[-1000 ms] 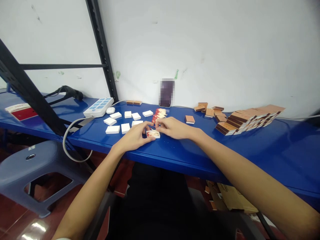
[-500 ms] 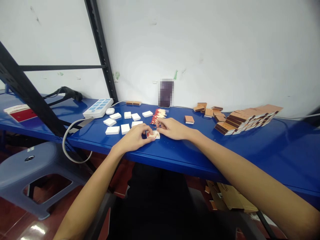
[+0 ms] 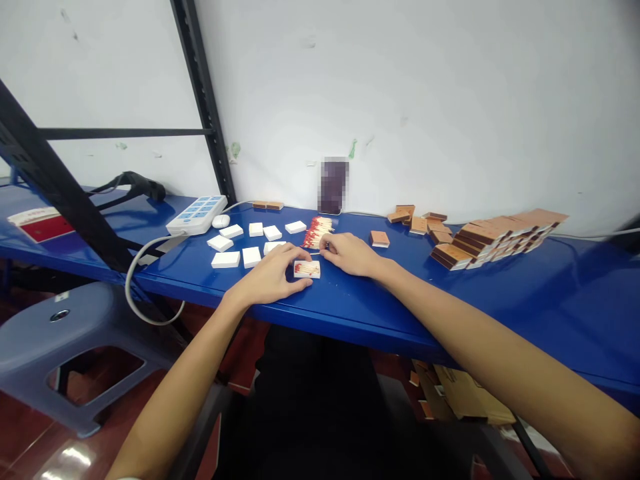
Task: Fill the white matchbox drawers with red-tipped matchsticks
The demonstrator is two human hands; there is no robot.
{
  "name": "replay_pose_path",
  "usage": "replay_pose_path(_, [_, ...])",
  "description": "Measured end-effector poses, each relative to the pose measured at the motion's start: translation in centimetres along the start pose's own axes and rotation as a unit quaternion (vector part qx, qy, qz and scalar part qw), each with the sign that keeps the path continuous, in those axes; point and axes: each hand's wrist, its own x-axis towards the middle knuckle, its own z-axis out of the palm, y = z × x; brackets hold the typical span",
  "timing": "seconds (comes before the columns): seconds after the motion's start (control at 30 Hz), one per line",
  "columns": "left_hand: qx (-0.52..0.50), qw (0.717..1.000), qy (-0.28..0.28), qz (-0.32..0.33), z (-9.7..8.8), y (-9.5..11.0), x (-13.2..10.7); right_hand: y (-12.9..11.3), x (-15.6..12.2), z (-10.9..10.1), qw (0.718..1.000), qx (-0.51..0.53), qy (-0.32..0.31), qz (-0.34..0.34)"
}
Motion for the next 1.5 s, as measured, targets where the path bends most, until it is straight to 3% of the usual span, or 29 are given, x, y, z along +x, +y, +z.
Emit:
replay_pose_path(0.3, [-0.037,0.999,0.006,0.010,-0.02,0.13,0.10,-0.24,0.26,0.20,1.000,0.004,0.016,0.011])
replay_pose_path(1.03, [-0.011,1.000,0.002,0.025,0.07,-0.43,0.11,0.09,0.33,0.33,0.999,0.022,0.023,0.014])
replay_pose_path(1.33, [-0.008,1.000,-0.012,0.017,0.08,-0.18,0.07,0.23,0.70,0.59,0.996,0.066,0.004,0.053])
replay_pose_path(1.5, [-0.014,0.999,-0.021,0.023,0.11,-0.46,0.13,0.15,0.43,0.54,0.998,0.062,0.012,0.031])
